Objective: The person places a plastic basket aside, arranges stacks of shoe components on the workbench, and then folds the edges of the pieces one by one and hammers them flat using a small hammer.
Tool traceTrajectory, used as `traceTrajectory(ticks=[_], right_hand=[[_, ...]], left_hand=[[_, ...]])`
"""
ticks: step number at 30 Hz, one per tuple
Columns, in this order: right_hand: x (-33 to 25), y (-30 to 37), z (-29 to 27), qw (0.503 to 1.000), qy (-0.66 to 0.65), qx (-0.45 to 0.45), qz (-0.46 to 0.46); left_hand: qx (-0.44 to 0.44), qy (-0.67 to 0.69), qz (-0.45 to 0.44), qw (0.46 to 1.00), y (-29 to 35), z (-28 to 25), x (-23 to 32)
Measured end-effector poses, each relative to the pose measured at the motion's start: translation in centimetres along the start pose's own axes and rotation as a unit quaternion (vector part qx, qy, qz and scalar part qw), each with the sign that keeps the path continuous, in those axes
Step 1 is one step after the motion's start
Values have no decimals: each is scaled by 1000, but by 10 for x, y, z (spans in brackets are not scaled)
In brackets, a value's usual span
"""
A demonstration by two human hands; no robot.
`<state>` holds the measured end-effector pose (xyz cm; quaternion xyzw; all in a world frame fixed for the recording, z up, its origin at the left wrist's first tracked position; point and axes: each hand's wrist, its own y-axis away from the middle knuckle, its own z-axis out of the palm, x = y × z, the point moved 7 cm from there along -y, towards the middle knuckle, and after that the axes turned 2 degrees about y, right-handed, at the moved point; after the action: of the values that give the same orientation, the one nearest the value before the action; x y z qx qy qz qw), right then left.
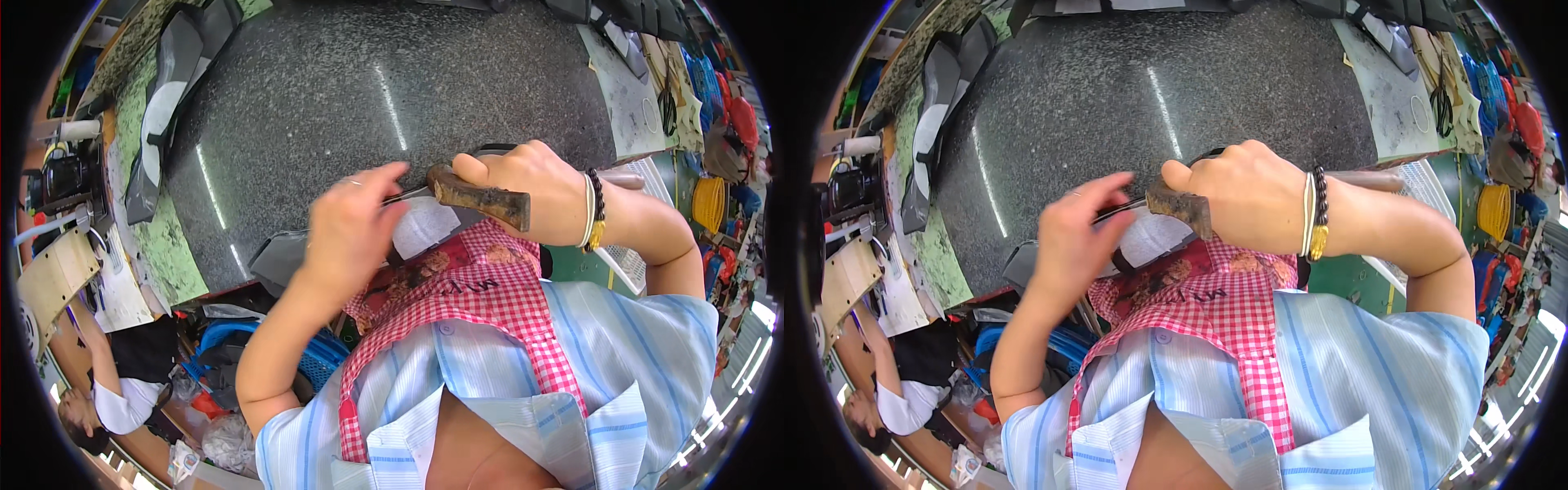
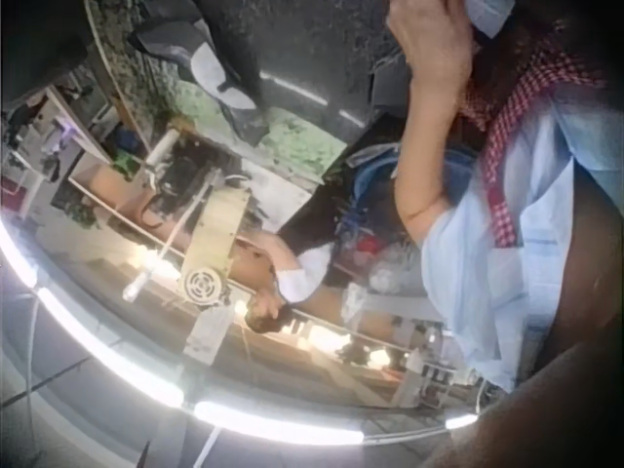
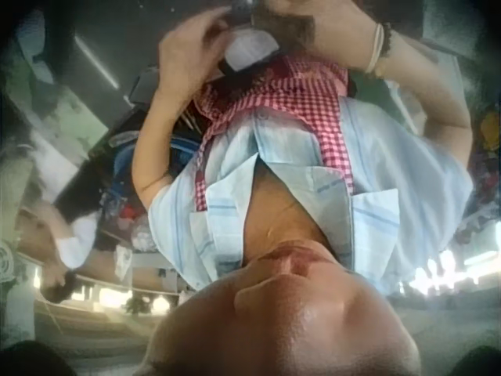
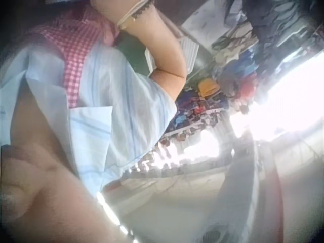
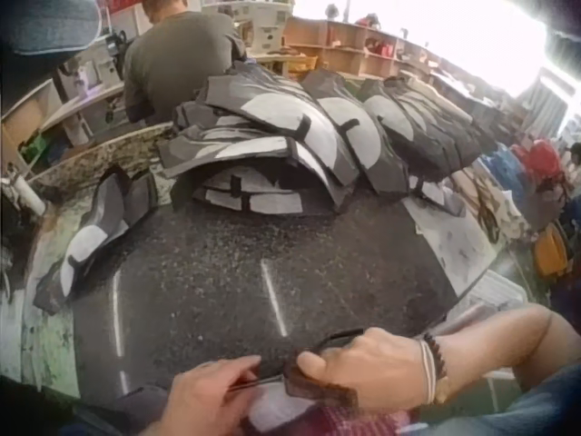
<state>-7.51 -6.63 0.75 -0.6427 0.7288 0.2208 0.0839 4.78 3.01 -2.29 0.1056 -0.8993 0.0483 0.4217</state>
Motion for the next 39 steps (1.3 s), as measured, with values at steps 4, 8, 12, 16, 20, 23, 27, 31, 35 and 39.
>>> traceTrajectory(ticks=[4,8,12,16,20,23,27,31,35,39], right_hand=[[5,-7,-5,996,-32,57,-65],[-16,-14,2,998,-46,32,-21],[-17,-20,4,996,-3,41,-81],[-39,-34,8,998,-35,-45,-19],[-32,-48,1,991,-40,50,-118],[-58,-56,13,988,-37,-58,-135],[-28,-51,-6,984,-78,119,-106],[12,-13,-33,1000,-15,19,14],[29,4,-17,996,-29,20,85],[-5,-1,-26,968,149,141,-148]], left_hand=[[18,-118,166,979,20,1,7],[53,-99,163,980,22,-6,-1],[3,-78,130,988,28,-27,-15],[52,-117,160,979,43,-32,-15],[13,-80,120,989,47,-42,-33],[7,-97,214,972,48,-42,-24],[50,-6,192,980,36,-27,-28],[149,-34,145,978,8,17,10],[-3,3,126,992,0,1,-14],[19,-177,245,953,16,3,12]])
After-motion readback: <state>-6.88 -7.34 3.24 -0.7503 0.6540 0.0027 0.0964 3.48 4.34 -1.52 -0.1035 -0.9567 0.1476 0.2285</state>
